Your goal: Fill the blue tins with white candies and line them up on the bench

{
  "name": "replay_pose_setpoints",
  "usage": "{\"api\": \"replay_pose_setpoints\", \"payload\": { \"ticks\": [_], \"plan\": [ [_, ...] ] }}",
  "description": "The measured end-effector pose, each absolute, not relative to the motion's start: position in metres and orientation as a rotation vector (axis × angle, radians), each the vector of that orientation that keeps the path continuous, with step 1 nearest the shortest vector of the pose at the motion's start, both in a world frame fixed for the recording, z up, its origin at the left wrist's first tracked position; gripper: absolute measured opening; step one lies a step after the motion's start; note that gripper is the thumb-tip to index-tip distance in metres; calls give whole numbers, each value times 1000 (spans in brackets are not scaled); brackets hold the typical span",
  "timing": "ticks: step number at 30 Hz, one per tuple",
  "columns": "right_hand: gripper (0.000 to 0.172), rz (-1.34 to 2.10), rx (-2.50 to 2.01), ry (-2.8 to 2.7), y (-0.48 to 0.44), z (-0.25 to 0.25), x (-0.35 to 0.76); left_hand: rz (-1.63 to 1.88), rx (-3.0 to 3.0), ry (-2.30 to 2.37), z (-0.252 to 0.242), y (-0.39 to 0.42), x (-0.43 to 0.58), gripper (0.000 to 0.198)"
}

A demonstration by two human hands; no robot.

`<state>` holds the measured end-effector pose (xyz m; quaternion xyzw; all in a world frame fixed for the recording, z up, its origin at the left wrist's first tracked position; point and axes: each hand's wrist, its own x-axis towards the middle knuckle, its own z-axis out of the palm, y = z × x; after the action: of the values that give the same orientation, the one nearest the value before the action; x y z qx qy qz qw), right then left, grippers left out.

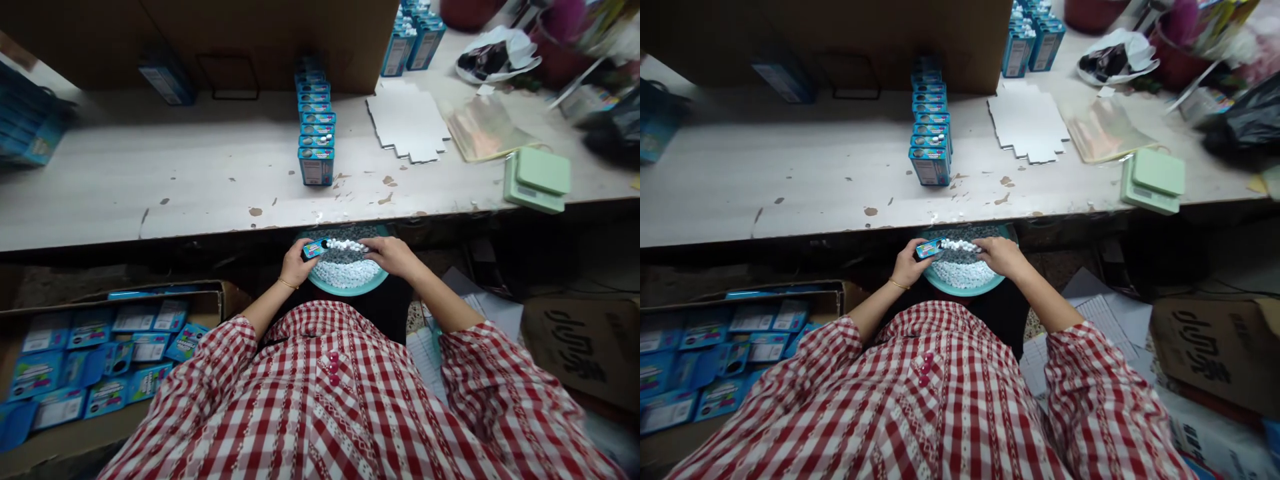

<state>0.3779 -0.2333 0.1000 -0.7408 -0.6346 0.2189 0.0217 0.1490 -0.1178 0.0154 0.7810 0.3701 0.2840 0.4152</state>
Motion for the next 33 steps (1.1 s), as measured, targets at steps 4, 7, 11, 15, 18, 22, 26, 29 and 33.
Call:
{"api": "replay_pose_setpoints", "payload": {
  "ticks": [4,7,11,15,18,22,26,29,33],
  "plan": [
    [31,491,-2471,-2242,-219,134,356,697,2187,878,16,-122,160,33],
    [31,392,-2447,-2366,-213,147,336,692,2282,873,14,-124,161,33],
    [34,222,-2395,-2396,-213,153,321,686,2295,894,11,-125,160,34],
    [29,311,-2454,-2299,-222,150,337,701,2236,932,8,-125,159,36],
    [27,385,-2497,-2024,-235,133,354,716,2163,947,7,-126,160,37],
    [30,697,-2270,-1253,-241,87,335,753,2085,1005,7,-135,170,39],
    [50,796,-1916,-749,-228,44,291,773,2082,901,9,-153,180,44],
    [50,765,-1868,-692,-221,27,286,738,2038,760,9,-163,181,45],
    [43,795,-1899,-896,-224,16,311,605,1757,694,6,-159,179,47]
  ]
}}
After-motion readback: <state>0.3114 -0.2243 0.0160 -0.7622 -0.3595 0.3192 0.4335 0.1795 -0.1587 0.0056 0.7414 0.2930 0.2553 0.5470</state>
